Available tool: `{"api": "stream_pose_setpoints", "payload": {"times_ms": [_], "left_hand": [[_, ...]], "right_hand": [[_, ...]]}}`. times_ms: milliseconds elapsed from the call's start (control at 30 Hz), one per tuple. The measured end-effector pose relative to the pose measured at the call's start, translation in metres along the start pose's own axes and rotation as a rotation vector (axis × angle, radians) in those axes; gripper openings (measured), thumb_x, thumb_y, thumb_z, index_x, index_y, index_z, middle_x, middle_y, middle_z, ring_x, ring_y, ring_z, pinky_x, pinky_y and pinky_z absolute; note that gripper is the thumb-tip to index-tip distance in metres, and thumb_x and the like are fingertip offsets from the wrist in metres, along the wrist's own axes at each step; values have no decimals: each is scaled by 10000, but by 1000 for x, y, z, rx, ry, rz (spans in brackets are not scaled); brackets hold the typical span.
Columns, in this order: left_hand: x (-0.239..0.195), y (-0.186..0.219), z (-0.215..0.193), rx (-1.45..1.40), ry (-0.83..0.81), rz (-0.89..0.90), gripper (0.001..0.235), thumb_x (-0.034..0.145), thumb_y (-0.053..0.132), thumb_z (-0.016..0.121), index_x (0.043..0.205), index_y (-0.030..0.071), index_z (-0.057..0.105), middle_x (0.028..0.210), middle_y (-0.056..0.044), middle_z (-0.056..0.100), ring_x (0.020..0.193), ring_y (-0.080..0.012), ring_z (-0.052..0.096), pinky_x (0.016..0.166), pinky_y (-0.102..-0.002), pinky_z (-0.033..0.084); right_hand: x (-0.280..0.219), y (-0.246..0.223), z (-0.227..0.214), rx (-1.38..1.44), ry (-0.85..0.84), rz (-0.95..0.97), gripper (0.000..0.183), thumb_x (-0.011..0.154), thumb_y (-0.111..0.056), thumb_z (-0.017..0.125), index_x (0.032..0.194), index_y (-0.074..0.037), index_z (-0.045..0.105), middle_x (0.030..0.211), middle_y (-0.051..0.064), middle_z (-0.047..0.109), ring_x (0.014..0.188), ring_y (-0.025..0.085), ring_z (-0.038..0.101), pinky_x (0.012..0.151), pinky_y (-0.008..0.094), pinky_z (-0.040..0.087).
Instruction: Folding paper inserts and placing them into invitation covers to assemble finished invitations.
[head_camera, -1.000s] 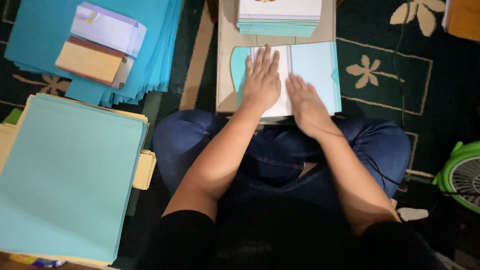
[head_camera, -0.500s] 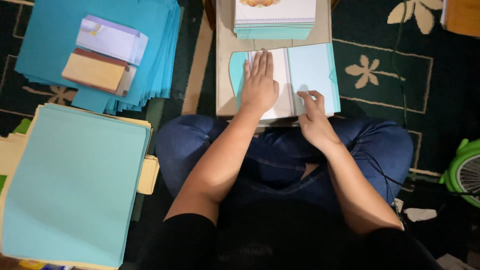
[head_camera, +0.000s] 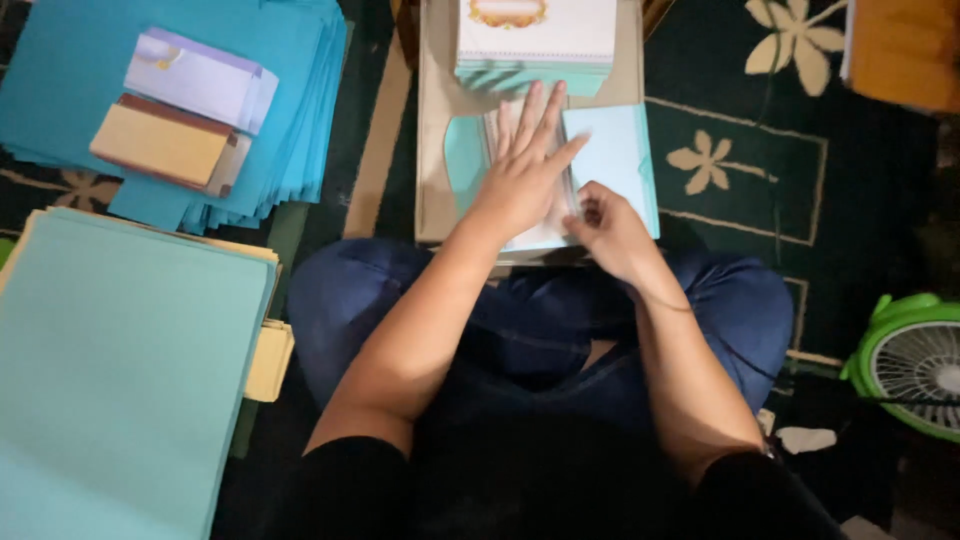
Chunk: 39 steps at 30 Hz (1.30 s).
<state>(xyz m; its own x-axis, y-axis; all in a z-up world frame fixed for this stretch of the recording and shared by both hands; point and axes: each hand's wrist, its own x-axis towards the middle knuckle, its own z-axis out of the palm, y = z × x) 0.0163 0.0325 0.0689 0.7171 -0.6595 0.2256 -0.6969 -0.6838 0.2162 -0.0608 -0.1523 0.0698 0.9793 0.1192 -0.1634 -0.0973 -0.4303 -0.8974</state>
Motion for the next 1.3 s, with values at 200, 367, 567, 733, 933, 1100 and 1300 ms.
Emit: {"api": "stream_pose_setpoints", "payload": {"times_ms": [200,367,567,733,933,1100,1300], "left_hand": [[-19,2,-48,-98,343,114,134,973,0,676,923,47,561,1421,-189,593,1478,-464,305,1153,-834,69],[-23,-8,-51,-681,458,-483,191,1058,287,447,1165,144,513,840,-126,681,664,-335,638,587,-442,417],[-18,-5,-30,-734,351,-698,185,977,183,513,1142,117,460,830,-144,680,609,-261,601,567,-418,438],[-14,-5,8,-256,392,-553,598,974,181,570,1523,75,360,1488,-189,494,1390,-422,405,1111,-612,373],[-9,-10,50,-96,293,-236,370,1002,161,616,1363,92,662,1688,-165,152,1571,-468,80,1281,-693,119],[-6,-15,85,-133,93,-253,468,1027,304,566,1469,152,596,1617,-150,424,1542,-376,308,1264,-564,178],[-2,-18,80,-156,53,-298,601,1007,165,497,1579,34,365,1599,-219,439,1514,-373,389,1250,-546,258]], "right_hand": [[-8,-11,-39,-25,226,-255,142,1044,-2,650,983,-130,655,952,-1,655,851,102,571,795,232,429],[1,40,-32,163,227,-234,590,1030,-227,666,1535,-103,388,1463,104,485,1339,248,497,1012,352,475],[-1,19,-12,221,134,-185,126,1065,-81,608,1190,-66,615,1056,2,636,995,86,584,899,231,461],[3,27,-6,81,97,-45,182,1059,-121,594,1234,-85,630,962,-23,591,839,73,521,741,245,422],[8,38,-3,88,97,-27,351,1028,-105,586,1370,-36,621,1196,36,703,1052,101,645,894,258,496],[6,45,-5,-15,172,-42,349,1041,-105,625,1381,-29,644,1222,204,703,1164,336,678,957,449,542],[-5,-10,-1,-414,-57,-259,349,1023,-45,542,1343,-13,677,1377,279,633,1360,537,480,1107,636,388]]}}
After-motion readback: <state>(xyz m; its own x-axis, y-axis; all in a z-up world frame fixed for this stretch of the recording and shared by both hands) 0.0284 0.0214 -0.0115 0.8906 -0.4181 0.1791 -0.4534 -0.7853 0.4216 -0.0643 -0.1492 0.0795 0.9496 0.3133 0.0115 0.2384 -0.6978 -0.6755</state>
